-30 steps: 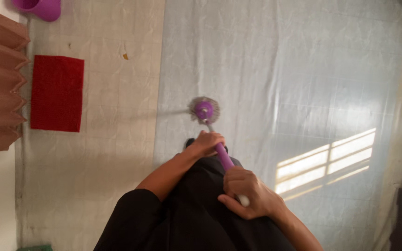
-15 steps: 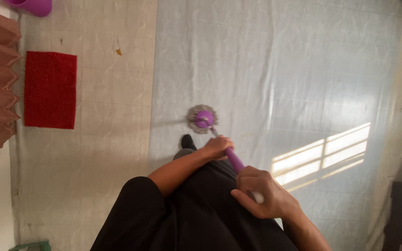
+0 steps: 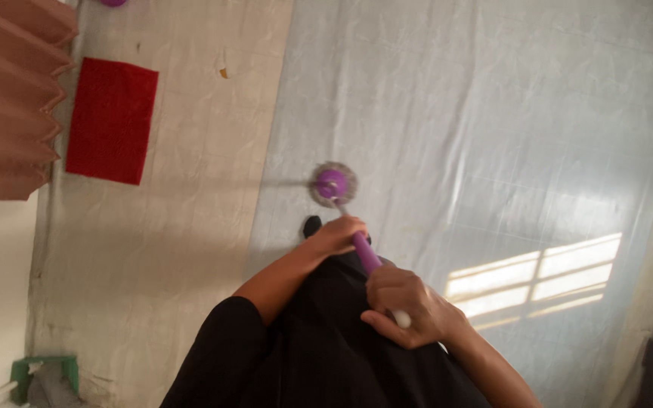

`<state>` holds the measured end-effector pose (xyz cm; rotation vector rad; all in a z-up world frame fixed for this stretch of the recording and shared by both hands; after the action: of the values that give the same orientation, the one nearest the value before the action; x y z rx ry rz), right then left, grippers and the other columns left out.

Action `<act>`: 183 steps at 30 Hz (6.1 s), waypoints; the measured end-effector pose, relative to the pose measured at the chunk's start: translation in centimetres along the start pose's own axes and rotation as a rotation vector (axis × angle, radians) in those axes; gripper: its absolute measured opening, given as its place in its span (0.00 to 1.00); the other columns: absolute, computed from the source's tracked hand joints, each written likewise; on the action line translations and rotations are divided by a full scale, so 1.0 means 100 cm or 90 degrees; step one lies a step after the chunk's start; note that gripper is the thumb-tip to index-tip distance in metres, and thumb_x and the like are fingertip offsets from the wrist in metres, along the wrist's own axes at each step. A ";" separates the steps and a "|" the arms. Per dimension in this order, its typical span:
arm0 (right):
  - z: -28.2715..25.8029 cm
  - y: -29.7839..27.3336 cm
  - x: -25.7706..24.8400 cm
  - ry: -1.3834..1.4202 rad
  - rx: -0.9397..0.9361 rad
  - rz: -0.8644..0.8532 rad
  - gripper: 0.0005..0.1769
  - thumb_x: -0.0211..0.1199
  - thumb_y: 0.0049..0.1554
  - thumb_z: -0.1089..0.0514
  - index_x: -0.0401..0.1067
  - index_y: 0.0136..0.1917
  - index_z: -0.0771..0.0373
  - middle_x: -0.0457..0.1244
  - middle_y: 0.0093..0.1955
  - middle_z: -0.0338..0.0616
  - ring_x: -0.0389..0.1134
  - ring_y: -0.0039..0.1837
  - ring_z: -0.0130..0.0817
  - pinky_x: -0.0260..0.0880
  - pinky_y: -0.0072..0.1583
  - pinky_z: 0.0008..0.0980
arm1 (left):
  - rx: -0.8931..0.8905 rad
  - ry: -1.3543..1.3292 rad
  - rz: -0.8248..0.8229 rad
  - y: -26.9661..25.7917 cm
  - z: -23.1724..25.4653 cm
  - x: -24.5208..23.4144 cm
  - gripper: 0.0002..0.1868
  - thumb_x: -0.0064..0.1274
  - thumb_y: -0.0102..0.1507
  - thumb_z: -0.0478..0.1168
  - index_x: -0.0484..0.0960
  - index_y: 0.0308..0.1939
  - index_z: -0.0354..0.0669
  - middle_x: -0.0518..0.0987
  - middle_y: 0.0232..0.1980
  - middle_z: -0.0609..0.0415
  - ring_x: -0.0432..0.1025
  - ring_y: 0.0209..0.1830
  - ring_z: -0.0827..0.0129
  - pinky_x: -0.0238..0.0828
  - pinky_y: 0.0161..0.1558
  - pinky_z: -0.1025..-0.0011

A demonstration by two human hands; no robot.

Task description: The person mops a tiled floor using a purple spin mop. They move the mop across the floor, dip it into a purple bucket to spin and wring it, and continue cleaning around a red mat and near a wooden door.

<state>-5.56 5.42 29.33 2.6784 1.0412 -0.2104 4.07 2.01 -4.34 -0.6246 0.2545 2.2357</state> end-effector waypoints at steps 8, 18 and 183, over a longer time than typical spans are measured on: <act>0.050 0.026 0.020 -0.001 -0.071 0.007 0.15 0.65 0.57 0.67 0.64 0.32 0.64 0.62 0.32 0.43 0.68 0.42 0.40 0.71 0.52 0.41 | -0.321 0.130 0.070 -0.055 -0.053 -0.060 0.04 0.60 0.57 0.38 0.82 0.34 0.45 0.81 0.39 0.50 0.76 0.44 0.53 0.74 0.43 0.56; -0.007 0.011 0.014 -0.092 0.061 0.032 0.13 0.67 0.53 0.65 0.68 0.30 0.62 0.67 0.34 0.42 0.70 0.42 0.37 0.71 0.48 0.36 | -0.237 -0.019 -0.149 0.015 0.006 -0.014 0.04 0.56 0.63 0.38 0.81 0.39 0.43 0.82 0.41 0.52 0.77 0.41 0.63 0.77 0.47 0.67; 0.055 1.168 -0.020 0.138 -0.383 -0.184 0.20 0.61 0.63 0.47 0.65 0.35 0.59 0.61 0.26 0.38 0.65 0.29 0.29 0.69 0.34 0.35 | -0.286 0.093 0.705 -0.062 -0.374 -1.142 0.10 0.61 0.63 0.45 0.78 0.33 0.46 0.78 0.33 0.56 0.74 0.38 0.62 0.73 0.46 0.63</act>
<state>72.13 -80.33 46.39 2.0362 1.3027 0.3045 87.14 -80.92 22.13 -1.0585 0.1866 3.3655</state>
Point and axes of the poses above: each hand's wrist, its own y-axis towards the middle knuckle, its own x-axis out of the palm, z = x × y, the point moved 6 cm from there along y, towards the middle knuckle
